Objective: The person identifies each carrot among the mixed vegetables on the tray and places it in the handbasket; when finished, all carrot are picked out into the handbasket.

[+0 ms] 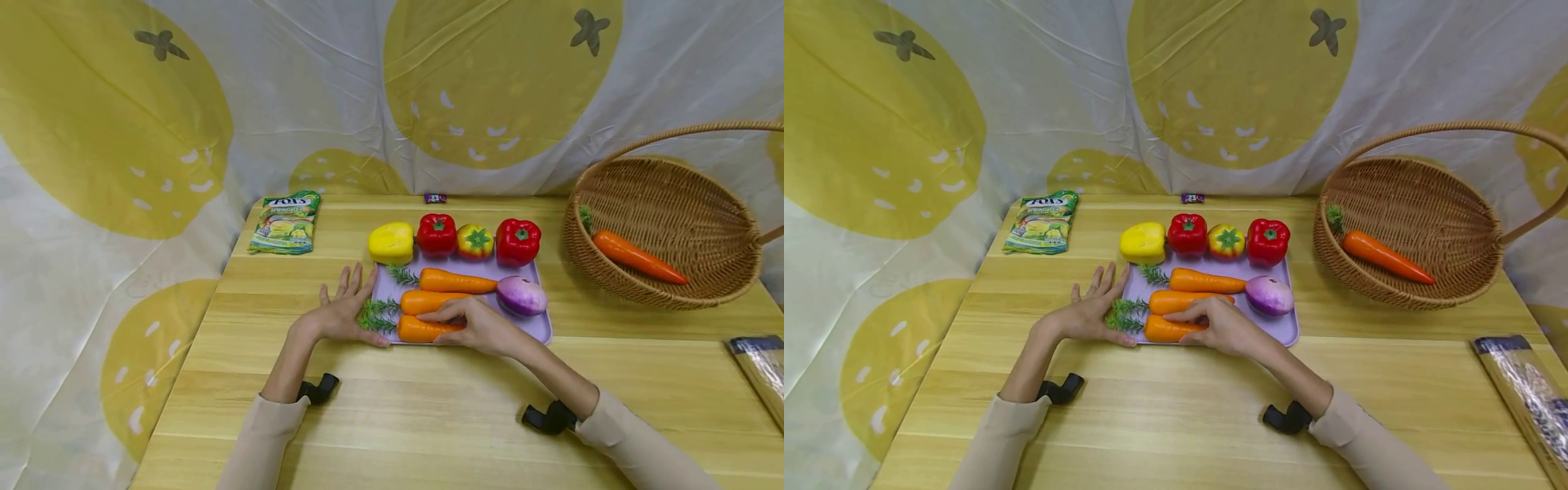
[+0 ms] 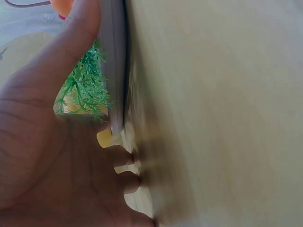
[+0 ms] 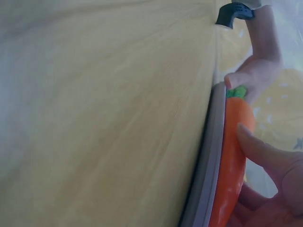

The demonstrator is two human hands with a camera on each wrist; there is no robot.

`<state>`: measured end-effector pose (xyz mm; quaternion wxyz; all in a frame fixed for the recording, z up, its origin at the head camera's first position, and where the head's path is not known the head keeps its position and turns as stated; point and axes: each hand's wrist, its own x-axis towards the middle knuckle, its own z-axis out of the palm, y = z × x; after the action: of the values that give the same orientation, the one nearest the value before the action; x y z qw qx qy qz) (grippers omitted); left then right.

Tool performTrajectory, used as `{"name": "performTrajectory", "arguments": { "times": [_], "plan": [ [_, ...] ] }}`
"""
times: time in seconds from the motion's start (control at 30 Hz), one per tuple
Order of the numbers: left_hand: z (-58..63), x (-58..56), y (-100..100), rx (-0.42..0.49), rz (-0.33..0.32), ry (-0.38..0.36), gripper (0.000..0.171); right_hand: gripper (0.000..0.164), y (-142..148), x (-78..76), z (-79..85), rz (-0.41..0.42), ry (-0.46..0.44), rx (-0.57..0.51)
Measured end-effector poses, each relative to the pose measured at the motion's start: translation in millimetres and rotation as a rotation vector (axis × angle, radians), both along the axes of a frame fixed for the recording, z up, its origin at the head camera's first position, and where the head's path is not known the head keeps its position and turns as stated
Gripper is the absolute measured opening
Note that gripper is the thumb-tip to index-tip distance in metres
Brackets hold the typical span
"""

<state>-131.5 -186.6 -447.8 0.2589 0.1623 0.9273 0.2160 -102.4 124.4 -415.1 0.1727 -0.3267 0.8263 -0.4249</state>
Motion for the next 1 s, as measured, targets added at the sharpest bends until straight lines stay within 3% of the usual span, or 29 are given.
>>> {"name": "performTrajectory", "arguments": {
  "times": [0.23,0.6,0.83,1.0],
  "plan": [
    [9.5,4.7,3.3,0.041,0.000,-0.015,0.145,0.040,0.7,0.9,-0.5,-0.002,-0.001,0.007],
    [2.1,-0.1,0.3,0.001,0.004,-0.016,0.149,0.041,-0.3,3.0,4.5,0.007,0.028,0.005],
    [17.6,5.6,4.0,0.027,-0.003,-0.025,0.148,0.038,8.9,5.3,19.2,-0.027,0.077,0.016],
    [26.9,9.4,6.2,0.055,0.001,-0.031,0.145,0.039,19.3,3.7,30.9,-0.042,0.058,-0.030]
  ]
}}
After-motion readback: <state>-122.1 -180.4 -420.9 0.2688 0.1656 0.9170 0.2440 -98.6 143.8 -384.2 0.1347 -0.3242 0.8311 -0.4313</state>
